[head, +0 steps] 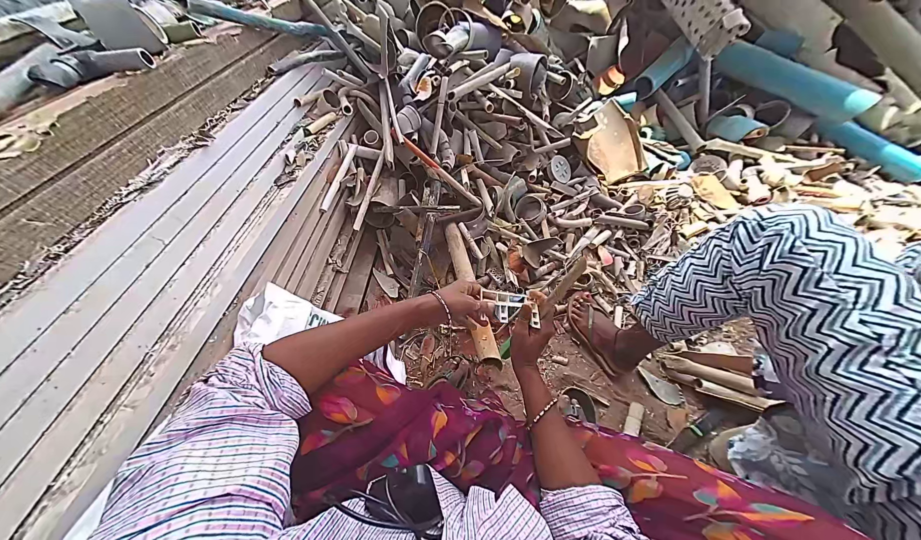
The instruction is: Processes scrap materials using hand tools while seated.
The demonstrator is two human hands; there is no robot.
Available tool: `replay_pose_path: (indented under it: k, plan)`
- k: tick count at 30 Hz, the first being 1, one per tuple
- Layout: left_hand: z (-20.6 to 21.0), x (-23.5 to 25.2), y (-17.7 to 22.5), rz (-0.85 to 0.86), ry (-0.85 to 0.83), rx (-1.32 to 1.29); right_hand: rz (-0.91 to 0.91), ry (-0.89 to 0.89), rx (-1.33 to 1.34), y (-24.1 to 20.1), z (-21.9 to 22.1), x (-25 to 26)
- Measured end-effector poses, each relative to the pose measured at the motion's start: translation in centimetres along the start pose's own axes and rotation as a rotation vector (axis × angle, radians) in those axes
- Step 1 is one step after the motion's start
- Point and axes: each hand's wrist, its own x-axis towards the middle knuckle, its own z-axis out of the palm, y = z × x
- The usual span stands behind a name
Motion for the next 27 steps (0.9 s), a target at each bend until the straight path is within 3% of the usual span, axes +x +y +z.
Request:
replay_pose_path:
  k: [3,6,9,11,16,20,22,25,27]
  plan:
    - [-0.9,0.3,0.4,0.132,0.038,0.049,0.085,-0.136,-0.055,0.0,-0.2,-0.2]
    - [-3.4,-1.2,2.2,0.37,0.223,0.39,0.14,-0.303,-0.092,0.2,-0.6,-0.1]
    - [-6.9,-6.6,3.2,0.572,0.524,0.551,0.19,-0.398,-0.098,0.0,-0.8,-0.1]
    - [-9.1,-11.8,2.7,0.59,0.715,0.631,0.204,-0.392,-0.131,0.2,-1.0,0.2]
    - [-12.6,-24.5,-1.7,0.138,1.014,0.762,0.31,-0.347,-0.177,2.2,-1.9,1.0]
    - [-13.2,-26.9,-7.6,-0.235,1.143,0.715,0.346,-0.348,-0.242,3.2,-2.1,1.1]
    - [-13.6,-25.9,-10.4,-0.441,1.018,0.598,0.356,-0.376,-0.26,3.4,-2.0,1.0]
    - [-15.3,-24.2,-15.1,-0.459,0.662,0.401,0.341,-0.42,-0.272,3.7,-1.7,0.9]
    - [-16.2,-23.9,-15.7,-0.517,0.52,0.398,0.319,-0.448,-0.272,3.8,-1.5,0.7]
